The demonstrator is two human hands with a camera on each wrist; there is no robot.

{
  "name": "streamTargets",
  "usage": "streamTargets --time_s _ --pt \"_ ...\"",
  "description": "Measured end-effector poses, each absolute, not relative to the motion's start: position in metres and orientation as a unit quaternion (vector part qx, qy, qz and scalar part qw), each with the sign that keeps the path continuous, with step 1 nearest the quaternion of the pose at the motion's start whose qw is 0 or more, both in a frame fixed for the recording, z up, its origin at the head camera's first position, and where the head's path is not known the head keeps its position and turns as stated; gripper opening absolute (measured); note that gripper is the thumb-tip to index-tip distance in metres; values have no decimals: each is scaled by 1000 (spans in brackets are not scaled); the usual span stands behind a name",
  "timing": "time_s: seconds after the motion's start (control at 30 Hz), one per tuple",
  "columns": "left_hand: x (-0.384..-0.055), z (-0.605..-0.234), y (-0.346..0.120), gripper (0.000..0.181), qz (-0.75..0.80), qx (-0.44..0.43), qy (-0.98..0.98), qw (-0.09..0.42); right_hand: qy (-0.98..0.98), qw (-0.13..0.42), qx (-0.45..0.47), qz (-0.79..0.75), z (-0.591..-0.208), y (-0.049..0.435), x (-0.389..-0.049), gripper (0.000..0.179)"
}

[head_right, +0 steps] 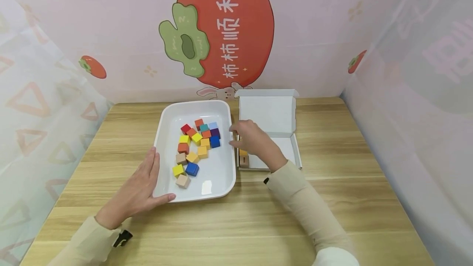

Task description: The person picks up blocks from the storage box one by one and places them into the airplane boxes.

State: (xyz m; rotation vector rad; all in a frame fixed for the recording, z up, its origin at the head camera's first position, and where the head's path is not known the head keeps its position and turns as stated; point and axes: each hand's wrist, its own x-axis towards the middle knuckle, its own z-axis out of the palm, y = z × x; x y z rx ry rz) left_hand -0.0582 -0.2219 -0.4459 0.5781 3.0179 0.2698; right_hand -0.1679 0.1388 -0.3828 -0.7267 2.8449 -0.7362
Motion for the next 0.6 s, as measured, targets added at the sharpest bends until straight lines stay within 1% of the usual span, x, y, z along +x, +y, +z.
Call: streamTargets --time_s 0.1,0.3,0.6 --pt "-58 -445 -222 130 88 185 978 31 934 64 -253 -245 -384 128 -172 42" --pt "-59 -444 -221 131 87 183 979 35 932 94 -269 -223 -394 109 -184 45" --pt "-59 -445 -221 131 83 182 979 39 948 104 -283 -101 -406 84 -199 43"
